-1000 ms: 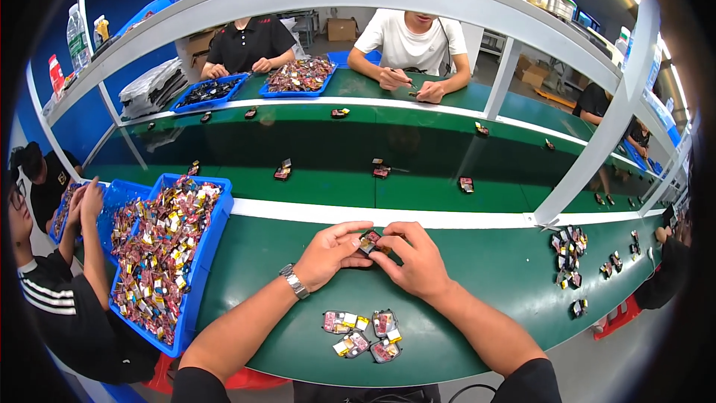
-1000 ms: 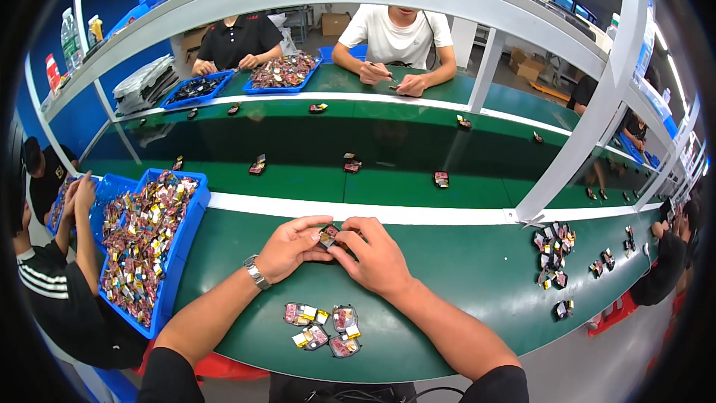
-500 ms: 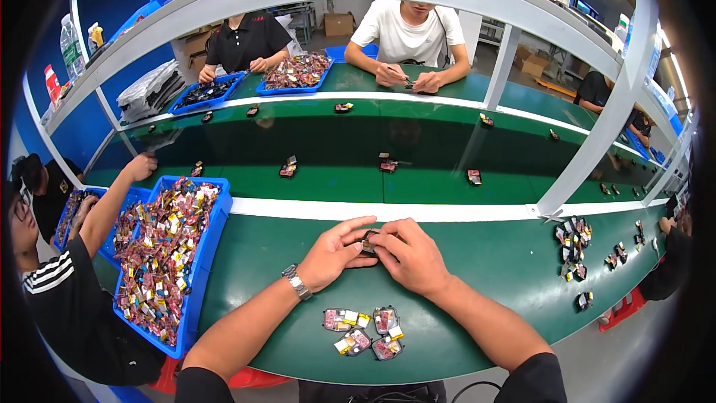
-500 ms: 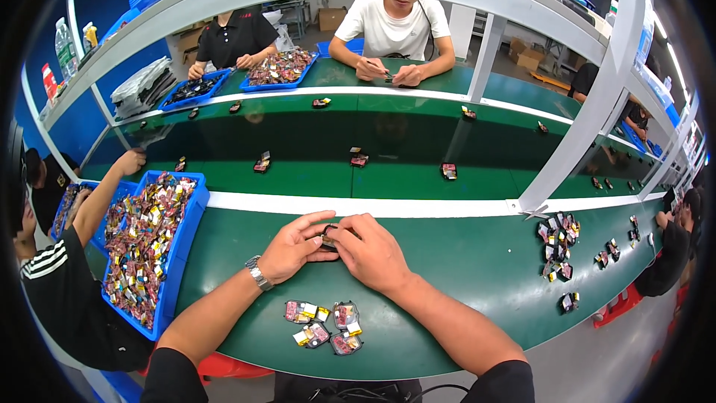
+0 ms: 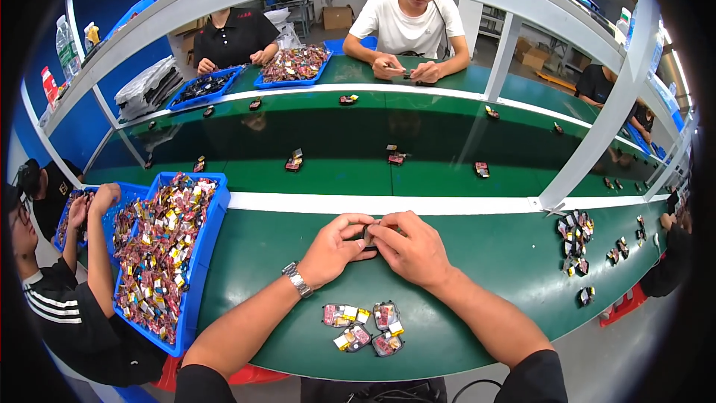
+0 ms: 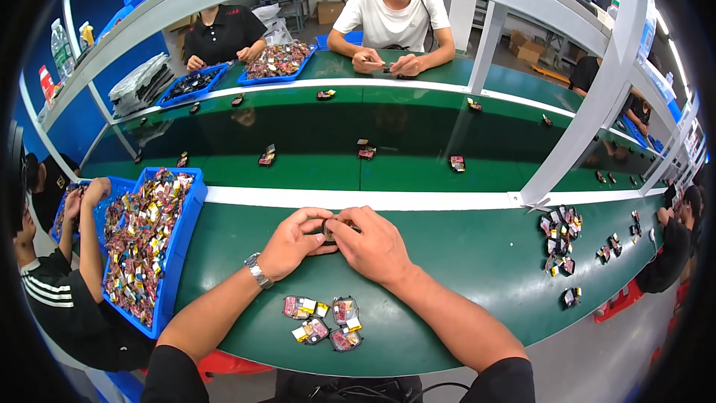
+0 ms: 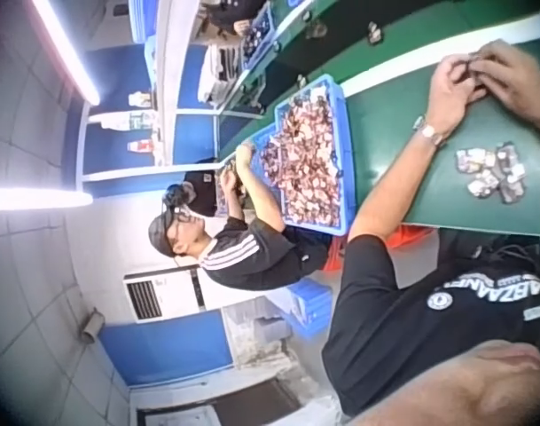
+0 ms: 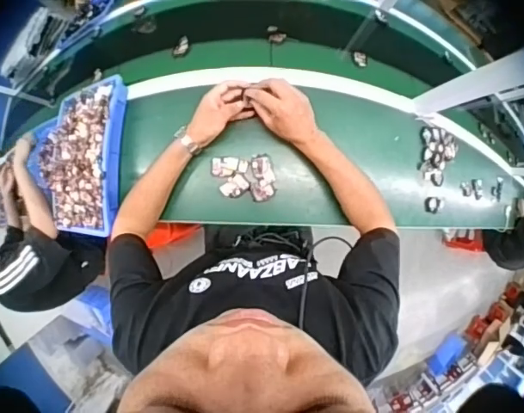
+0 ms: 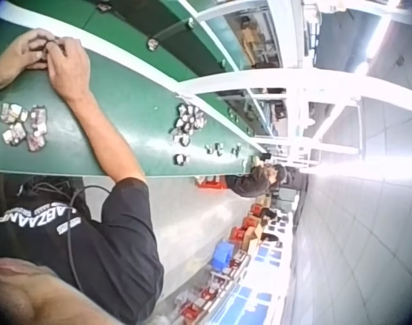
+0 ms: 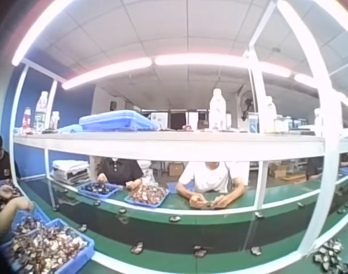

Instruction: Assembling small electronic components on a factory conveyor belt.

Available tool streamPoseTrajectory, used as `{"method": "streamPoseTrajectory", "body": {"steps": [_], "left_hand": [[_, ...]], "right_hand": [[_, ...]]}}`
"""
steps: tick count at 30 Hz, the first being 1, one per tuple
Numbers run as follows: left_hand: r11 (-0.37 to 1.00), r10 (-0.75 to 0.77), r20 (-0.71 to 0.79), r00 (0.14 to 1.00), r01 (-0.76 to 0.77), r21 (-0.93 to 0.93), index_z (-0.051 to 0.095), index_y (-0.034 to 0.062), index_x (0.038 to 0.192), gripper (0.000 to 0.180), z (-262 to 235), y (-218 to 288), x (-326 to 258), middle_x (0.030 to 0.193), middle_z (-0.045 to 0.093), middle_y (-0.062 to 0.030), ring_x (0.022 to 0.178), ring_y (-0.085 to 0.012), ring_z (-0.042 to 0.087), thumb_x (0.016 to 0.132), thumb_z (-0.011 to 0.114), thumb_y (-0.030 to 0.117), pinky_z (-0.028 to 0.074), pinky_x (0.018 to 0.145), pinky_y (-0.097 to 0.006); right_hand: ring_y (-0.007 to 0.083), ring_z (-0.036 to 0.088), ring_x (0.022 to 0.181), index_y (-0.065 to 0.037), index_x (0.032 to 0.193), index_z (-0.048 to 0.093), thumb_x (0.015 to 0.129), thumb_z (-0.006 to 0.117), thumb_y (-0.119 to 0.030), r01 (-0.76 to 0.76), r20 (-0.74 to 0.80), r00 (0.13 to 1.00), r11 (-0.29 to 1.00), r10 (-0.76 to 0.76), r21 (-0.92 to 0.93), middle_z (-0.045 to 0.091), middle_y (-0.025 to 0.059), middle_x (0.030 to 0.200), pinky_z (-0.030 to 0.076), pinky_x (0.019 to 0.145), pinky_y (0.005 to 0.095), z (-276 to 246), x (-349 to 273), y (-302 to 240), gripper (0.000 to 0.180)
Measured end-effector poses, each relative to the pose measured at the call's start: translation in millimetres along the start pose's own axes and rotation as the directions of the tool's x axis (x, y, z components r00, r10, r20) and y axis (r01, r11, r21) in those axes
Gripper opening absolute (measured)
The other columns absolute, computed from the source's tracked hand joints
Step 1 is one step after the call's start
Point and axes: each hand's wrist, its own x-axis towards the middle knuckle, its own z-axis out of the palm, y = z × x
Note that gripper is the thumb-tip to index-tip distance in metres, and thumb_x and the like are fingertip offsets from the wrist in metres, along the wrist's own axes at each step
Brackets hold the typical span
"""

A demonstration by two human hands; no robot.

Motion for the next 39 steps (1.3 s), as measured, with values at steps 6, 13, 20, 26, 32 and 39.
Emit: {"method": "streamPoseTrajectory", "body": {"steps": [6,13,20,26,32,39], "left_hand": [[1.000,0.003,-0.026,1.000,-0.002,0.028,0.044,0.0025,0.131,0.038,0.3,2.3,0.3,0.135,0.051,-0.0139,0.118,-0.0197,0.057,0.094,0.045,-0.009,0.053,0.100,-0.036],[1.000,0.018,0.007,1.000,-0.018,0.003,0.045,0.0016,0.130,0.039,-1.5,3.7,-0.3,0.135,0.051,-0.0133,0.119,-0.0189,0.056,0.093,0.046,-0.008,0.053,0.099,-0.034],[0.993,0.067,0.090,0.994,-0.075,0.090,0.044,-0.0009,0.130,0.040,-7.2,1.8,2.3,0.135,0.051,-0.0152,0.118,-0.0202,0.057,0.092,0.054,-0.005,0.053,0.099,-0.036],[0.997,0.042,0.089,0.995,-0.047,0.060,0.044,-0.0011,0.130,0.039,-5.9,3.3,1.4,0.135,0.051,-0.0148,0.118,-0.0201,0.057,0.093,0.052,-0.005,0.053,0.100,-0.036],[1.000,0.009,0.061,0.998,-0.010,0.017,0.046,0.0006,0.129,0.035,-5.5,3.1,1.6,0.135,0.051,-0.0148,0.119,-0.0213,0.057,0.095,0.050,-0.004,0.054,0.098,-0.037],[0.997,0.024,0.047,0.999,-0.028,0.077,0.048,0.0013,0.126,0.031,-3.7,0.0,-0.2,0.132,0.054,-0.0151,0.116,-0.0213,0.059,0.096,0.050,0.000,0.056,0.094,-0.036]], "right_hand": [[0.0243,0.059,0.092,-0.008,0.093,0.069,0.071,0.074,-0.001,-0.016,0.146,0.989,0.996,0.003,0.086,0.059,0.0058,0.102,0.053,0.072,0.0347,-2.5,-2.5,6.0,0.024],[0.0266,0.055,0.102,-0.011,0.092,0.070,0.075,0.075,-0.007,-0.135,0.144,0.983,0.979,0.113,0.152,0.056,0.0060,0.111,0.050,0.082,0.0361,-3.7,0.8,3.8,0.017],[0.0259,0.055,0.104,-0.009,0.088,0.069,0.079,0.072,-0.009,-0.232,0.113,0.971,0.945,0.211,0.231,0.060,0.0060,0.113,0.050,0.082,0.0351,4.4,-2.2,7.3,0.010],[0.0255,0.056,0.104,-0.008,0.088,0.069,0.079,0.071,-0.009,-0.241,0.119,0.969,0.940,0.218,0.240,0.061,0.0053,0.111,0.050,0.084,0.0356,3.8,-2.3,6.0,0.009],[0.0259,0.055,0.106,-0.008,0.088,0.069,0.080,0.069,-0.009,-0.283,0.163,0.955,0.921,0.246,0.267,0.060,0.0057,0.113,0.049,0.087,0.0363,1.8,-3.0,5.0,0.008],[0.0267,0.055,0.110,-0.007,0.089,0.071,0.080,0.071,-0.010,-0.253,0.211,0.959,0.909,0.190,0.330,0.060,0.0077,0.118,0.049,0.088,0.0368,0.2,-5.5,3.1,0.009]]}}
